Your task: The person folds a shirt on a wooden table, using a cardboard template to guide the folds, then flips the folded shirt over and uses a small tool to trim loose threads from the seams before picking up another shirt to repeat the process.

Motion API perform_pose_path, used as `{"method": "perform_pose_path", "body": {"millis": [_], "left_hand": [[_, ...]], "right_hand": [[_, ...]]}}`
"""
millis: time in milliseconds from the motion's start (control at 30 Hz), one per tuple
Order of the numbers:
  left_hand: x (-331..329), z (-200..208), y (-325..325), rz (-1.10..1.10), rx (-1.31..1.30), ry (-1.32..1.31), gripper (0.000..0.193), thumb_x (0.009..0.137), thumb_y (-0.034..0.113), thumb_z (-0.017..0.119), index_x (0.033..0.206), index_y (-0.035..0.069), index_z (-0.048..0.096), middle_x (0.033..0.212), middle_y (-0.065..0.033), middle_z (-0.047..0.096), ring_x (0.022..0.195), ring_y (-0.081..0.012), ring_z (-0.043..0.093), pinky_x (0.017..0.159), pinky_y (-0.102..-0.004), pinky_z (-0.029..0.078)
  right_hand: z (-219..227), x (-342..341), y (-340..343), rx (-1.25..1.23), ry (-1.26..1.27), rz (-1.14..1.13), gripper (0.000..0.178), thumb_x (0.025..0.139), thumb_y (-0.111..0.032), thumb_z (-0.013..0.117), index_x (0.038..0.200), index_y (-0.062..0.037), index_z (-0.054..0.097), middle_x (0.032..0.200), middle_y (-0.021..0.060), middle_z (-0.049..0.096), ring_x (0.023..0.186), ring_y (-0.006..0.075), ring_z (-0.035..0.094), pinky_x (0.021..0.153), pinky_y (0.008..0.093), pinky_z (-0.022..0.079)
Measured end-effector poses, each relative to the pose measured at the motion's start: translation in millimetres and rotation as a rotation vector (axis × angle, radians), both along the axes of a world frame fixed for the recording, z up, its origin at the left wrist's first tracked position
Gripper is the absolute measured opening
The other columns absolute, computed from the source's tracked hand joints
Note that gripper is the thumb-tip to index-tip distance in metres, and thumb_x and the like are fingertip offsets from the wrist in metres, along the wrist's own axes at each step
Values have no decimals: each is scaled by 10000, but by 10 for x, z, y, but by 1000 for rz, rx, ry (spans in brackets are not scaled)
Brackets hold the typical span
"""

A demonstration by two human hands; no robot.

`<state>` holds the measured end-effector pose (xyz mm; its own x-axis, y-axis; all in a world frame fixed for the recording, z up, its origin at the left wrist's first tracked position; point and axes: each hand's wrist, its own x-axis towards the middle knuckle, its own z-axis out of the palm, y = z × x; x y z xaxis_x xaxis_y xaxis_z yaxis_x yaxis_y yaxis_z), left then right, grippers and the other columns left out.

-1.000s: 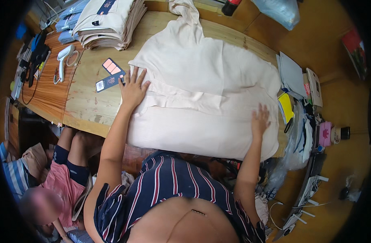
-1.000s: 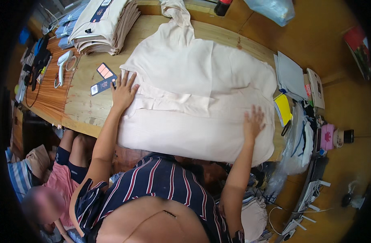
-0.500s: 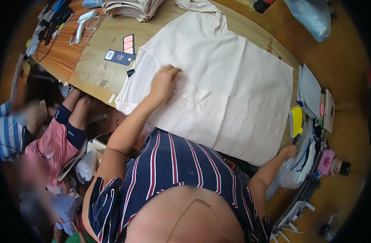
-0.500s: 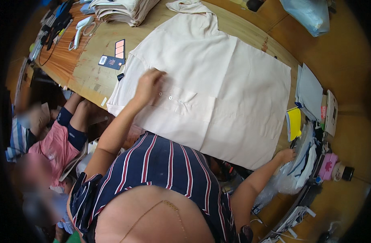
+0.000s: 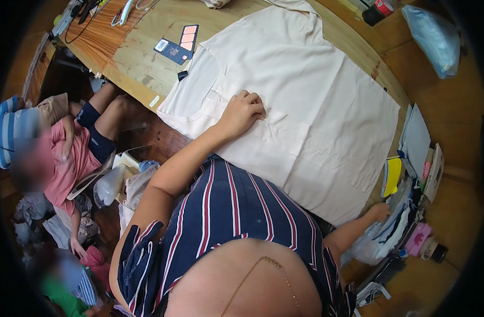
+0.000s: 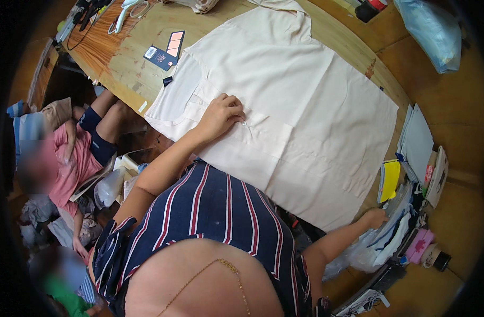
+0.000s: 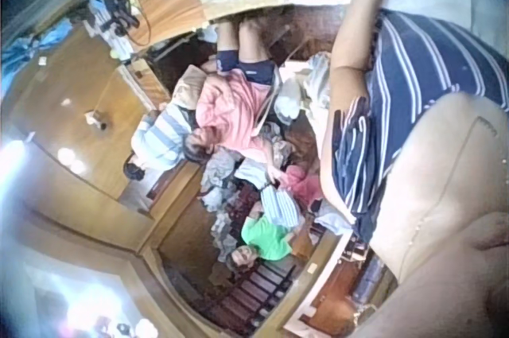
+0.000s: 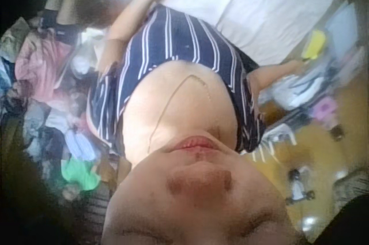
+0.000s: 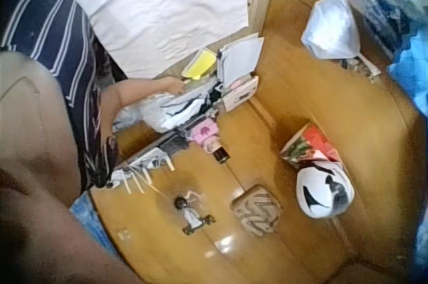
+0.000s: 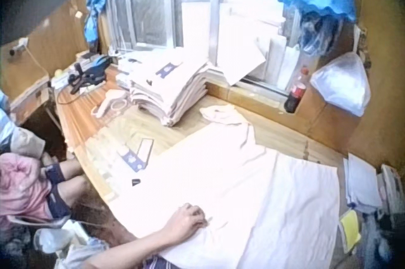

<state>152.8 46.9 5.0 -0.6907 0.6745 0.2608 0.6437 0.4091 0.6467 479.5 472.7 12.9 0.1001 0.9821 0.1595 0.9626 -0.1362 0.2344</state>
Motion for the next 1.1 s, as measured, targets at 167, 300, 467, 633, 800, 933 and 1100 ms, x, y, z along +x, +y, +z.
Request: {"method": "perform_pose_path", "body": {"millis": [167, 300, 467, 633, 800, 933, 1100], "left_hand": [[-77, -4, -39, 21, 163, -236, 64, 663, 91, 635, 714, 61, 609, 777, -55, 551, 770, -228, 490, 691, -310, 405], [-80, 12, -134, 61, 274, -467, 50, 697, 48, 618, 743, 38, 602, 778, -57, 539, 720, -180, 506, 645, -273, 409], [-135, -44, -134, 82, 301, -590, 45, 721, 36, 605, 765, 28, 600, 771, -48, 520, 655, -122, 487, 603, -235, 396], [-131, -41, -153, 101, 298, -587, 46, 724, 40, 606, 768, 29, 605, 764, -43, 514, 650, -122, 482, 606, -238, 394], [-110, -7, -151, 99, 325, -608, 50, 722, 37, 607, 766, 13, 603, 758, -45, 511, 663, -122, 492, 610, -238, 400], [-134, 12, -152, 121, 328, -620, 72, 713, 42, 614, 771, 1, 606, 777, -71, 518, 685, -153, 518, 620, -252, 414], [-216, -34, -214, 192, 216, -375, 95, 688, 44, 622, 773, 2, 617, 788, -106, 534, 693, -220, 543, 631, -287, 434]], "right_hand": [[570, -4, -399, 63, 108, 212, 239, 839, -154, 408, 952, -32, 580, 956, 136, 595, 768, 319, 599, 612, 349, 483], [592, -675, -805, -4, 1260, 572, 323, 821, -98, 418, 1123, -60, 526, 971, 95, 593, 752, 185, 572, 589, 262, 438], [188, -1919, -1952, -848, 1241, 971, 320, 793, -128, 563, 1091, -16, 530, 1079, 66, 548, 943, 151, 516, 800, 246, 404], [286, -2265, -2784, -769, 814, 1335, 242, 706, -246, 659, 863, -68, 609, 731, 88, 621, 631, 221, 608, 558, 295, 454], [220, -2340, -2855, -740, 760, 1404, 239, 702, -263, 657, 843, -74, 615, 733, 95, 622, 640, 218, 612, 556, 302, 452], [202, -2346, -2835, -725, 777, 1384, 249, 706, -250, 657, 855, -55, 615, 717, 92, 624, 622, 209, 608, 548, 294, 449], [190, -2341, -2688, -744, 1063, 1172, 229, 733, -201, 656, 875, -30, 599, 656, 89, 612, 571, 132, 573, 533, 238, 431]]}}
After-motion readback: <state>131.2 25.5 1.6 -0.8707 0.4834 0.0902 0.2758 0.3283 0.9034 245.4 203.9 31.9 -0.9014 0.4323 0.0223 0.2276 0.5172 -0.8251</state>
